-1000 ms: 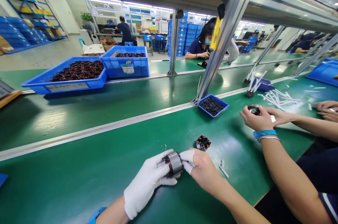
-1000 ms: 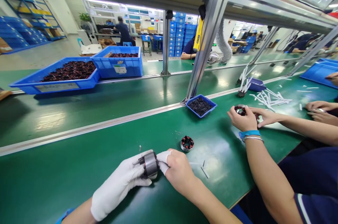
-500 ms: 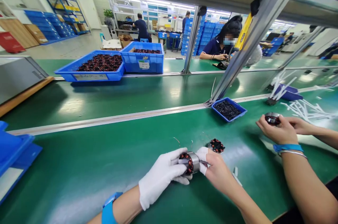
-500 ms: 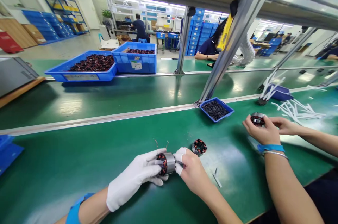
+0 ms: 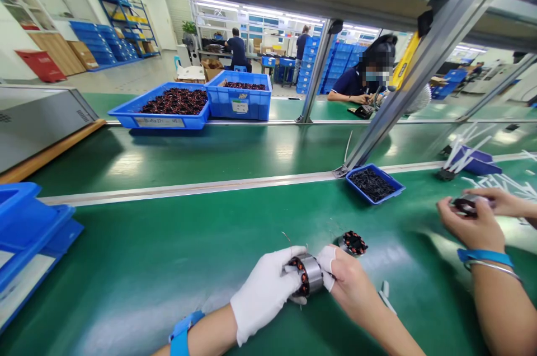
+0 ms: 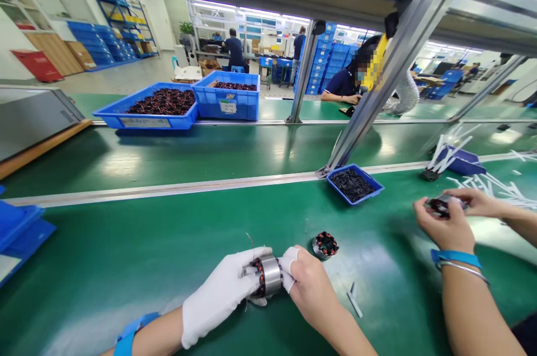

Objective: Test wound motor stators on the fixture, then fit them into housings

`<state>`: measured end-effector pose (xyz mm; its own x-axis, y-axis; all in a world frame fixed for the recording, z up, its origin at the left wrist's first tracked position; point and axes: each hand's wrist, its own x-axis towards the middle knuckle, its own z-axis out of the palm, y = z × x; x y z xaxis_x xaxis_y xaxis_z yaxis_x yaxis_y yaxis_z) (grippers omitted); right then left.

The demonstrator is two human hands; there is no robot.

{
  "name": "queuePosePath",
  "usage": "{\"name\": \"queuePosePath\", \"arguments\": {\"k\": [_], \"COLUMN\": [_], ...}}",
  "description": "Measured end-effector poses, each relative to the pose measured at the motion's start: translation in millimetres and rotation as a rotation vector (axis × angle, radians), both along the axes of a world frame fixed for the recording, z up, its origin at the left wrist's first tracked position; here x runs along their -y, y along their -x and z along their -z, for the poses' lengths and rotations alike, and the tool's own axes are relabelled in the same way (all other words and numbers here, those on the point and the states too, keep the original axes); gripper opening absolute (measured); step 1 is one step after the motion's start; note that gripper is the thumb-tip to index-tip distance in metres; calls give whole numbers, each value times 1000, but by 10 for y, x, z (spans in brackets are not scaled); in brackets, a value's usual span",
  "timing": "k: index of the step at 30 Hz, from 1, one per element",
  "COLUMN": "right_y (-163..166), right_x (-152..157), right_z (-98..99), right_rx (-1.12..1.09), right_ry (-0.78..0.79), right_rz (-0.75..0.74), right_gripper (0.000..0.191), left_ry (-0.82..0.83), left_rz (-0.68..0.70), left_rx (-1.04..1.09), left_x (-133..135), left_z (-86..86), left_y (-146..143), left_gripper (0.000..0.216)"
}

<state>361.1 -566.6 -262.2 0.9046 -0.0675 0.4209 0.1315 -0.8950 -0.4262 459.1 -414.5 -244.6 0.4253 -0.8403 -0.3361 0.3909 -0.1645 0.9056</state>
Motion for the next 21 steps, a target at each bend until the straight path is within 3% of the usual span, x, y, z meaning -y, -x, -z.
{"name": "queuePosePath", "arguments": {"k": [3, 10, 13, 17, 21], "right_y": [-11, 15, 41, 52, 57], "right_x": [-9, -6, -4, -12, -20], "right_z": [18, 86, 51, -21, 3], "right_rx": [-6, 28, -32, -115, 4], "right_ry": [38, 126, 74, -68, -11], "right_rz": [-5, 40, 53, -44, -109], "right_gripper": [27, 29, 23, 28, 29], "left_ry": [12, 21, 75, 151, 70], "left_rz": [11, 34, 78, 107, 60], "left_rx": [44, 401, 373, 385, 499], "left_x": [-1, -20, -10, -1, -19], "left_z": [31, 37, -33, -108, -68], "left_y": [-11, -46, -29, -15, -25], "left_gripper": [48, 38, 43, 51, 47]}}
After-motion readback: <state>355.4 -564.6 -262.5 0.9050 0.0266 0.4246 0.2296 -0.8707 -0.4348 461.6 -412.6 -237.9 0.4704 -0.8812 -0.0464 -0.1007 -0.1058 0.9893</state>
